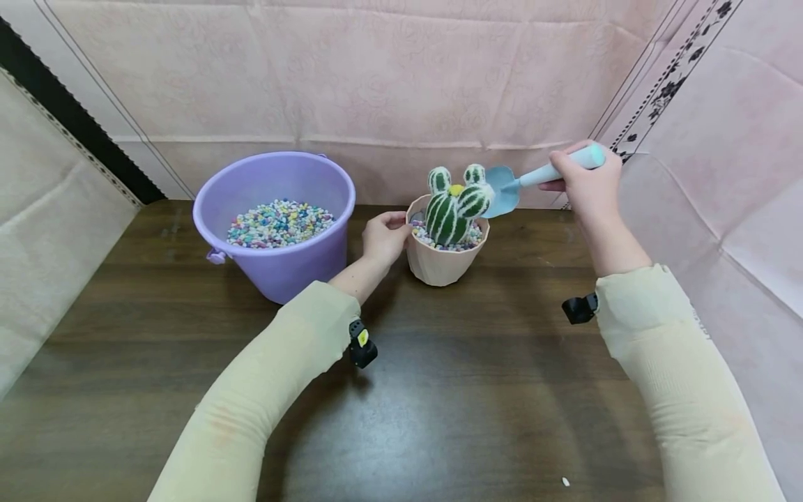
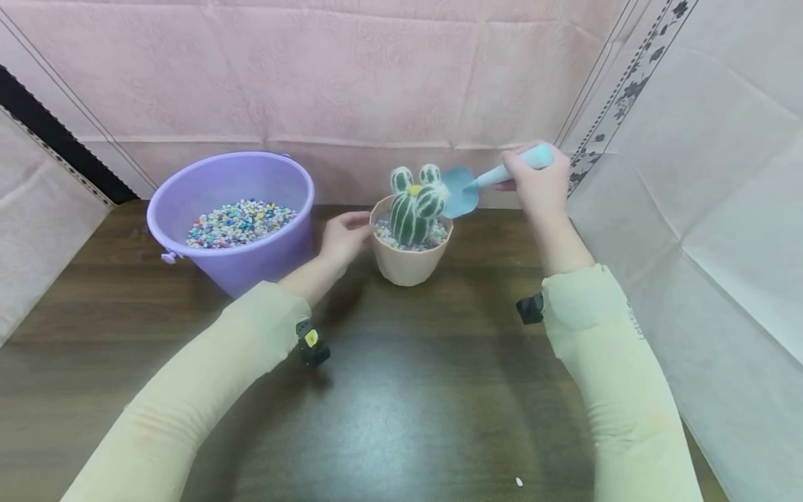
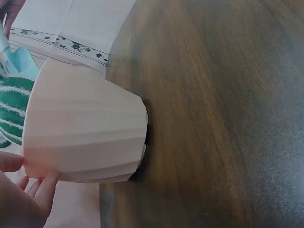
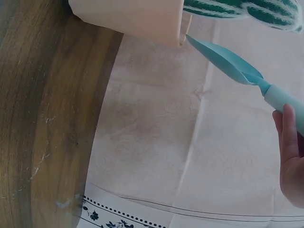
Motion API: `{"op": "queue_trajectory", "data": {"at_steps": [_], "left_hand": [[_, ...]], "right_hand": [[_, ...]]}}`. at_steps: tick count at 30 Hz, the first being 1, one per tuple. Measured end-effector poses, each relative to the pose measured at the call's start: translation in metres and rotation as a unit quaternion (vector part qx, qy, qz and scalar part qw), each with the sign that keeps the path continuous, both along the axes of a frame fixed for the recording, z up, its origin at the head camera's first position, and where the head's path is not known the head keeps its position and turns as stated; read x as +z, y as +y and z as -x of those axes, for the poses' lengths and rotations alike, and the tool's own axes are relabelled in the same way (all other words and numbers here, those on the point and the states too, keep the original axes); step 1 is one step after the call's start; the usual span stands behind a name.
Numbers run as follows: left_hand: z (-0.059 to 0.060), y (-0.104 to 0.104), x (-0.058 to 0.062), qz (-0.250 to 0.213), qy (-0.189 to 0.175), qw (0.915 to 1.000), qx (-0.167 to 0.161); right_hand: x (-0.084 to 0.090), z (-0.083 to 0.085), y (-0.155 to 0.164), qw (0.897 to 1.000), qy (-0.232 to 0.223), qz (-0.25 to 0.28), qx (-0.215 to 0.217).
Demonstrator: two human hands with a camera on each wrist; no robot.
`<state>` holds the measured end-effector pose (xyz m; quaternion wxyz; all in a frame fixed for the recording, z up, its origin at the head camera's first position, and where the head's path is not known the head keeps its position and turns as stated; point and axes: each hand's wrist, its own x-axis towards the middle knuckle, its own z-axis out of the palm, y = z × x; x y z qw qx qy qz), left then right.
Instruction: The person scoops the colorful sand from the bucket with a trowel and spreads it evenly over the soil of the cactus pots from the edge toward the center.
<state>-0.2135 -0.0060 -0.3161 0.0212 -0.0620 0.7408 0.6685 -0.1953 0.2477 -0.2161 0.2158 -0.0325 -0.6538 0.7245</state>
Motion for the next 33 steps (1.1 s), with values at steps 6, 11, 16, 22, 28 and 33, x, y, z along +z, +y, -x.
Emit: {"op": "queue_trajectory", "data": {"at_steps": [6,11,16,22,28,33], "left_hand": [[-0.005,-0.01,0.025,0.079,0.083,0.9933,-0.018],[-0.015,-0.024,0.066,0.061,0.137,0.9879,-0.039],[-0.02,-0.051,0.108,0.025,0.149,0.9881,-0.027],[-0.017,-0.105,0.134,0.014,0.119,0.9927,0.017],[-0.013,-0.155,0.138,0.017,0.08,0.9953,0.053],[-0.011,-0.183,0.129,0.051,0.059,0.9941,0.075]], "right_hand": [[0.01,0.001,0.009,0.996,-0.027,0.08,-0.04],[0.027,0.011,0.018,0.977,-0.06,0.189,-0.073],[0.049,0.022,0.026,0.952,-0.069,0.286,-0.08],[0.073,0.033,0.015,0.939,-0.072,0.332,-0.057],[0.087,0.047,-0.021,0.939,-0.09,0.331,-0.011],[0.088,0.055,-0.057,0.946,-0.105,0.307,0.021]]}}
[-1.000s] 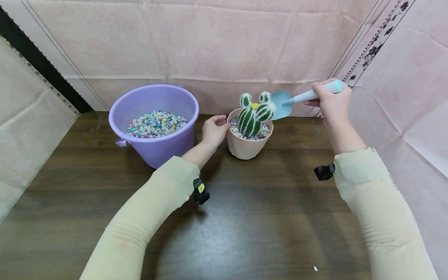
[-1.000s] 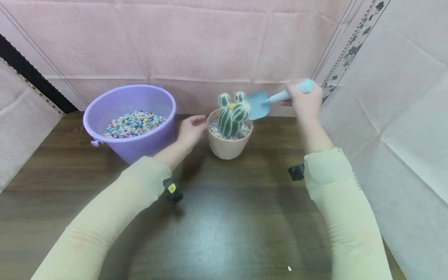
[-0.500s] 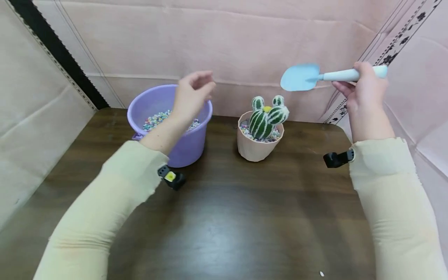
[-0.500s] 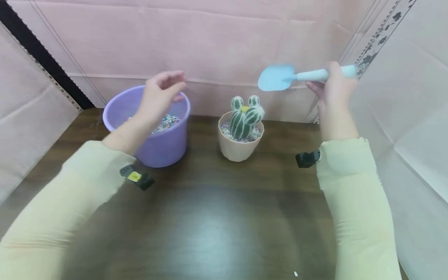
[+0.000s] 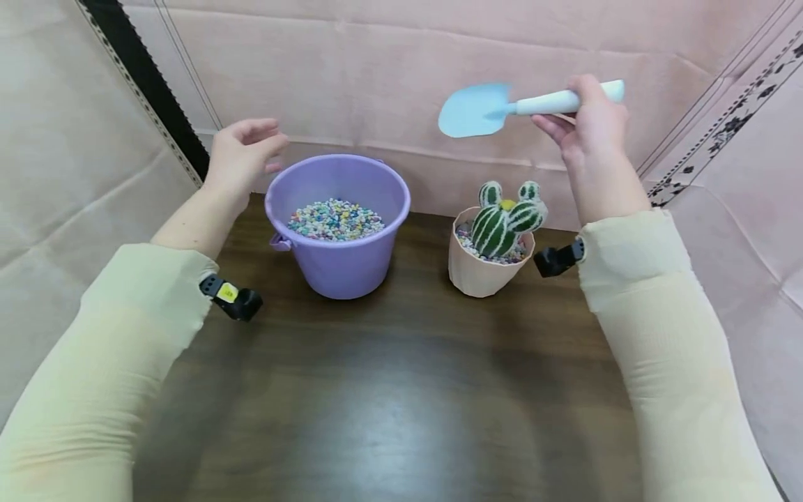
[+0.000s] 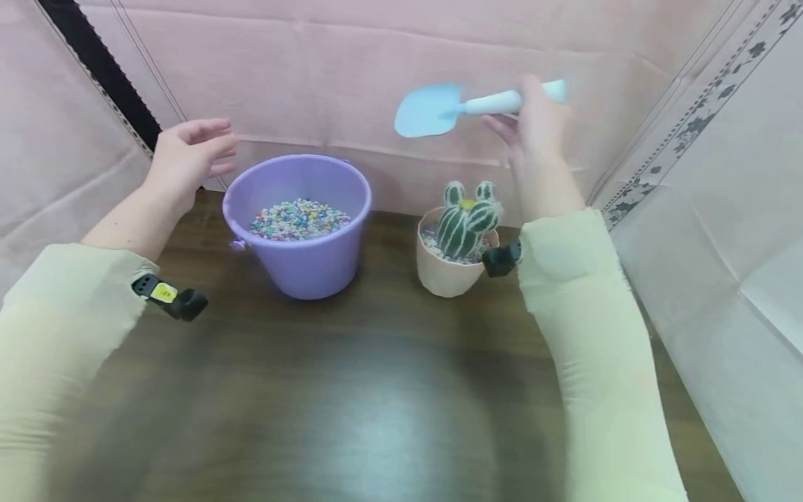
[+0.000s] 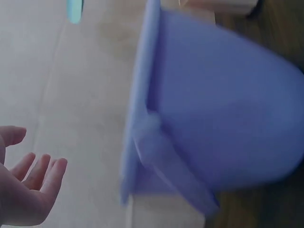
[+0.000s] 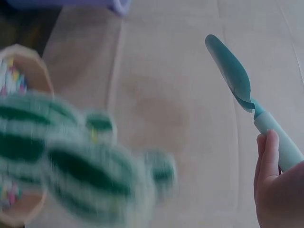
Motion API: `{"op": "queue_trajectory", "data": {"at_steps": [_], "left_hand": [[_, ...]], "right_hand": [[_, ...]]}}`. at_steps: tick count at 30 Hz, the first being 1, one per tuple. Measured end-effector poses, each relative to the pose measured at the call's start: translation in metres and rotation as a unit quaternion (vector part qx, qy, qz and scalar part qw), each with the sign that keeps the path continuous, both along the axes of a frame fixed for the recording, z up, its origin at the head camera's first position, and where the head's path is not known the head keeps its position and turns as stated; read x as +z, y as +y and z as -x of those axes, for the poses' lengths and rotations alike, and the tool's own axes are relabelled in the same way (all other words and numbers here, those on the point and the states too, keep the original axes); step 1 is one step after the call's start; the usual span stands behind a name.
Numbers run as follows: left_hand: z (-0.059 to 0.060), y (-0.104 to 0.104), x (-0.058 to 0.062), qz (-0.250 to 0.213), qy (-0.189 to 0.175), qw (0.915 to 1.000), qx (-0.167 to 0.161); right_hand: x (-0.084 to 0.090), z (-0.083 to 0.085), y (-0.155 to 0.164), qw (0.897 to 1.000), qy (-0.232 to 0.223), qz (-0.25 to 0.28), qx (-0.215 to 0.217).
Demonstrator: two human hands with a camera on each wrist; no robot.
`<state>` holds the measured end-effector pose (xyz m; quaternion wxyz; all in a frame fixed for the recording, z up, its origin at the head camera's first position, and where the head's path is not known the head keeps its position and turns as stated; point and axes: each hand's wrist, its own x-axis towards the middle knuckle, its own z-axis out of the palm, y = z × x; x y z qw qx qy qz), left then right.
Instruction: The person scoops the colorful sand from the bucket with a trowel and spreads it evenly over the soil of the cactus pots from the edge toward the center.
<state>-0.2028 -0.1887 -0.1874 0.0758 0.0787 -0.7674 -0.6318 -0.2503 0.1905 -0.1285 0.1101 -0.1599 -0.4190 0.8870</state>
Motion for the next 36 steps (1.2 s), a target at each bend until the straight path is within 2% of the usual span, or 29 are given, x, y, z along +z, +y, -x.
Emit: {"op": "queue_trajectory", "data": {"at_steps": [5,8,10,13,15,17,19,21,22,24,26,30,31,33,36], "left_hand": [[0.002,-0.02,-0.019,0.028,-0.041,0.9986,0.018],[0.003,-0.025,-0.036,0.023,-0.065,0.9976,0.004],[0.003,-0.025,-0.047,0.016,-0.081,0.9965,-0.013],[0.001,-0.022,-0.061,0.009,-0.092,0.9949,-0.04],[0.0,-0.02,-0.067,0.01,-0.094,0.9944,-0.048],[-0.002,-0.018,-0.07,0.003,-0.093,0.9944,-0.048],[-0.004,-0.016,-0.071,-0.01,-0.095,0.9944,-0.046],[-0.006,-0.014,-0.072,-0.023,-0.098,0.994,-0.044],[-0.007,-0.013,-0.072,-0.029,-0.1,0.9936,-0.044],[-0.007,-0.013,-0.073,-0.033,-0.103,0.9931,-0.046],[-0.007,-0.013,-0.074,-0.037,-0.106,0.9926,-0.046],[-0.006,-0.013,-0.074,-0.054,-0.107,0.9918,-0.044],[-0.006,-0.013,-0.074,-0.059,-0.106,0.9917,-0.043],[-0.006,-0.013,-0.074,-0.065,-0.105,0.9916,-0.04],[-0.006,-0.014,-0.073,-0.066,-0.104,0.9918,-0.034]], "right_hand": [[-0.011,0.006,-0.039,0.998,-0.006,-0.061,0.034],[-0.027,0.005,-0.061,0.991,-0.003,-0.124,0.044],[-0.04,0.004,-0.073,0.984,-0.001,-0.172,0.05],[-0.061,0.002,-0.088,0.965,0.009,-0.255,0.065],[-0.072,0.001,-0.097,0.943,0.02,-0.323,0.073],[-0.082,0.001,-0.105,0.912,0.035,-0.402,0.071],[-0.091,0.002,-0.113,0.868,0.049,-0.49,0.058],[-0.099,0.002,-0.12,0.818,0.052,-0.571,0.039],[-0.104,0.003,-0.123,0.798,0.053,-0.6,0.032],[-0.111,0.005,-0.128,0.766,0.056,-0.64,0.026],[-0.117,0.006,-0.133,0.749,0.059,-0.659,0.038],[-0.122,0.003,-0.146,0.715,0.087,-0.687,0.097],[-0.122,0.002,-0.149,0.71,0.09,-0.689,0.113],[-0.12,0.0,-0.155,0.717,0.083,-0.676,0.148],[-0.117,0.0,-0.163,0.745,0.047,-0.641,0.179]]}}
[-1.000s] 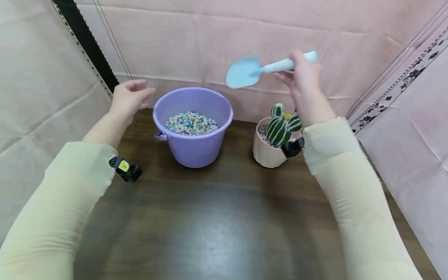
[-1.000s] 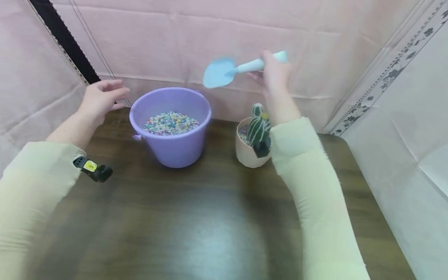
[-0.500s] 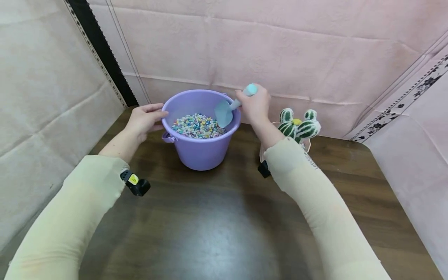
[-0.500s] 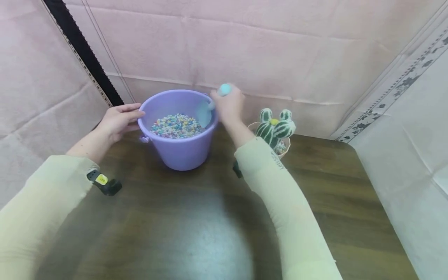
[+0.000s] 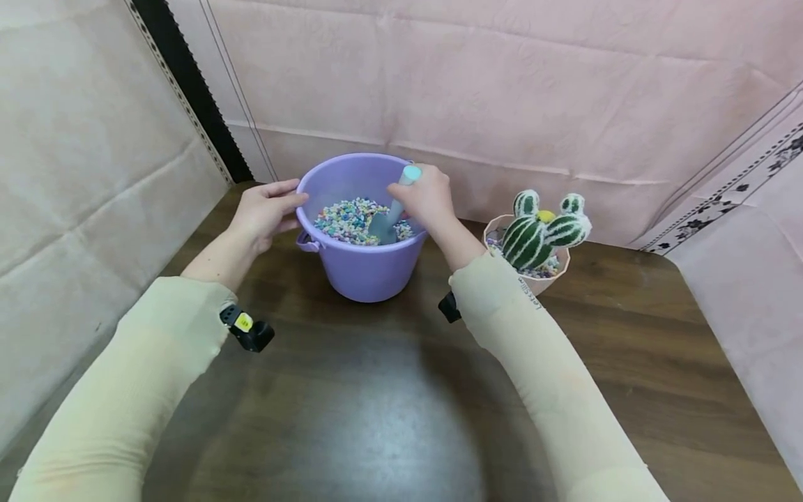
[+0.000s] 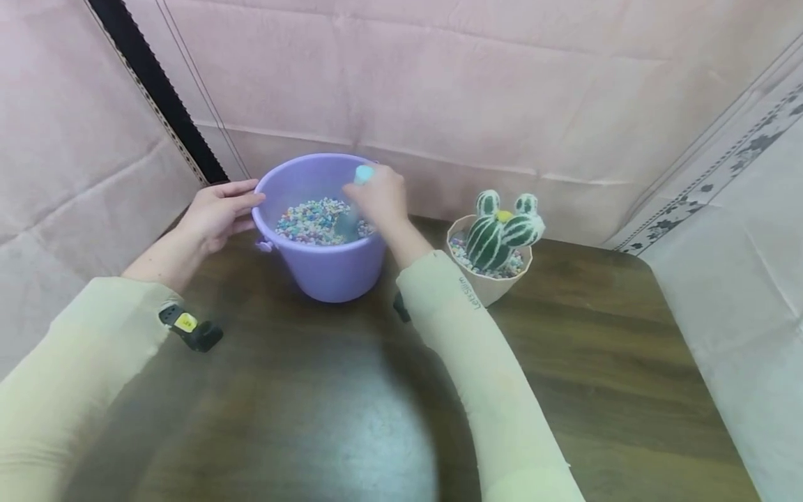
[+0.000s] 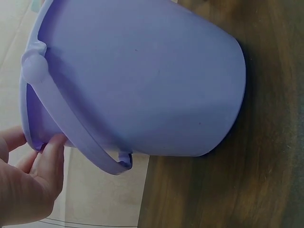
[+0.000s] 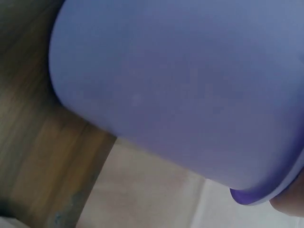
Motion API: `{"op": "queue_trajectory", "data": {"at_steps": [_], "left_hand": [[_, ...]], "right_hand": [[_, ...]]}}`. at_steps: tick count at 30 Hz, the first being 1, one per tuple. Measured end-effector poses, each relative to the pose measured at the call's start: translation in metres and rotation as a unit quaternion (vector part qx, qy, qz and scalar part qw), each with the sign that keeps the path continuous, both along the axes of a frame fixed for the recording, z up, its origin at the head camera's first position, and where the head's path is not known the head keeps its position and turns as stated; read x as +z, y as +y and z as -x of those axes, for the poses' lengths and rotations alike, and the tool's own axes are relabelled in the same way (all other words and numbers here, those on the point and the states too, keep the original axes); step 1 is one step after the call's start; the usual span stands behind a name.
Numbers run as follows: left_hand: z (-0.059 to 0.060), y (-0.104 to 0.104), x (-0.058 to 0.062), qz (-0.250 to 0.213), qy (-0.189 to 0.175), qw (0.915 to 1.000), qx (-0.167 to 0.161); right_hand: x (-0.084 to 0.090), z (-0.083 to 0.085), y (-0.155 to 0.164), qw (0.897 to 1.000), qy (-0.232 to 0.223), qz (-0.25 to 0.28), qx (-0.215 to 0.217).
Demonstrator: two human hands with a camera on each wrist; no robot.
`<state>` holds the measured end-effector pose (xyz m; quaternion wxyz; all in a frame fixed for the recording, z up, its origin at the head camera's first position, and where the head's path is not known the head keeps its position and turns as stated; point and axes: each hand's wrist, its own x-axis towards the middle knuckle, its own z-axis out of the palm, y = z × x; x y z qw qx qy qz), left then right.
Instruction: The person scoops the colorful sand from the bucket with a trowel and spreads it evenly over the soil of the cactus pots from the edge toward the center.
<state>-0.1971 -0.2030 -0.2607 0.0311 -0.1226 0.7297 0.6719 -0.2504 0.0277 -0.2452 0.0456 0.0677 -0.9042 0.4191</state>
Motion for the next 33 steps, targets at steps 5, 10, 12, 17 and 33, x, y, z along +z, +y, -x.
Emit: {"op": "queue_trajectory", "data": {"at_steps": [5,10,12,17,33], "left_hand": [[-0.002,0.0,0.001,-0.01,0.004,0.9999,0.004],[-0.001,0.002,0.001,-0.021,0.008,0.9997,0.004],[-0.001,0.002,0.001,-0.021,0.009,0.9997,0.004],[-0.002,0.002,0.001,-0.017,0.01,0.9998,0.007],[0.0,0.002,0.0,0.008,0.002,0.9999,0.011]], "right_hand": [[0.005,0.004,-0.008,0.999,-0.039,0.006,-0.032],[0.006,0.007,-0.01,0.994,-0.071,0.038,-0.072],[0.006,0.008,-0.009,0.991,-0.085,0.062,-0.081],[0.004,0.009,-0.011,0.983,-0.103,0.119,-0.094],[0.0,0.011,-0.02,0.917,-0.15,0.355,-0.1]]}}
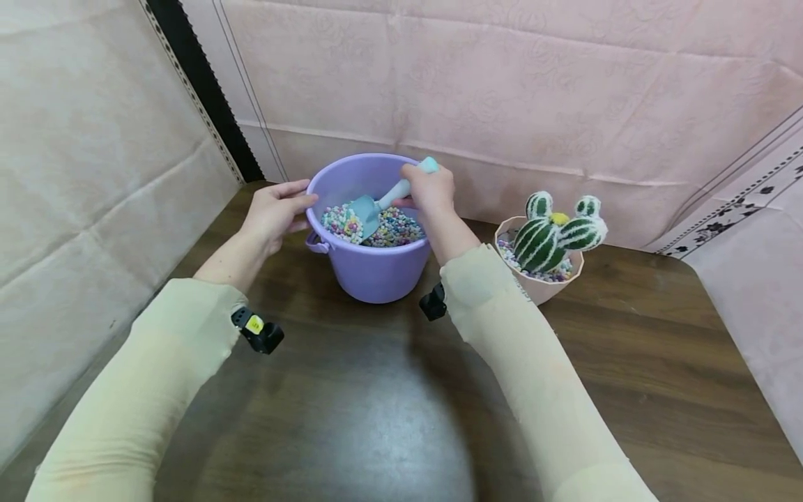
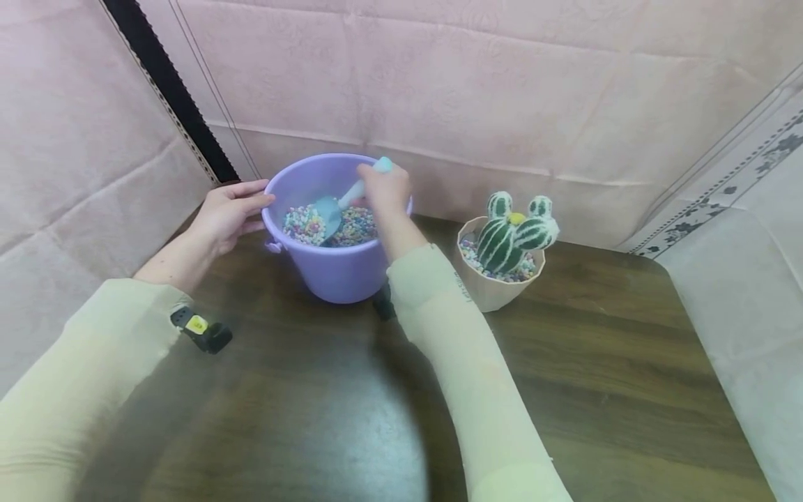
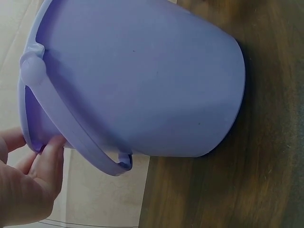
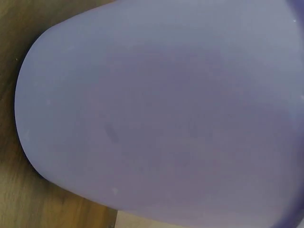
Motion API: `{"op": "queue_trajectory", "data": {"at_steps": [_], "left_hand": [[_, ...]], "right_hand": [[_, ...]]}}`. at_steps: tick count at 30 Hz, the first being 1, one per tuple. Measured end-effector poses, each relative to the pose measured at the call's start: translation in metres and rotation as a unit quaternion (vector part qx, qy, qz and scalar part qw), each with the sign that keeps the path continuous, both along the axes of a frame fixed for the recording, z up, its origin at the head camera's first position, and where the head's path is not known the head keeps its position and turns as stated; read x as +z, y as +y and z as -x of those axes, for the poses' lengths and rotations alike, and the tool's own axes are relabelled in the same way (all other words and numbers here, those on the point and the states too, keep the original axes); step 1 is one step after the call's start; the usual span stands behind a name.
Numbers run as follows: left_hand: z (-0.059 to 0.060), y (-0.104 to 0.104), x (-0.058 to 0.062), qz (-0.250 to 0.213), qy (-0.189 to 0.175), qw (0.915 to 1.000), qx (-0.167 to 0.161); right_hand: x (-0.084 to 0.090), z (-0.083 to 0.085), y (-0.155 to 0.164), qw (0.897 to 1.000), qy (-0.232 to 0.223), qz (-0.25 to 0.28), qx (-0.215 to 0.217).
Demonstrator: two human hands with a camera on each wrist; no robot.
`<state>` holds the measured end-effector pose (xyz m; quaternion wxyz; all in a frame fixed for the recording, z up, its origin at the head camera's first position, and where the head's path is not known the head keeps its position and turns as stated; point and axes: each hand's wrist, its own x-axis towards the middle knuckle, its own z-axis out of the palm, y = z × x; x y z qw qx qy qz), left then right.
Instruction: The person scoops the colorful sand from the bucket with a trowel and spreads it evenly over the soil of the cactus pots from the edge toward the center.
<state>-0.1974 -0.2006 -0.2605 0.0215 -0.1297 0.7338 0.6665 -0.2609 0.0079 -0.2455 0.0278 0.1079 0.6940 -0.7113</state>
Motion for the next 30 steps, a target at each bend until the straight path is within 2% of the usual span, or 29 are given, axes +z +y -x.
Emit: {"op": "queue_trajectory", "data": {"at_steps": [9,19,30], "left_hand": [[-0.002,0.003,0.002,0.01,0.003,0.9999,-0.001],[-0.003,0.002,0.002,0.021,0.001,0.9998,0.001],[-0.003,0.005,0.0,0.019,0.008,0.9998,0.006]], "right_hand": [[0.005,-0.008,0.003,0.993,-0.011,0.11,-0.032],[0.012,-0.017,0.003,0.982,0.005,0.178,-0.066],[0.02,-0.017,0.016,0.963,-0.013,0.247,-0.106]]}}
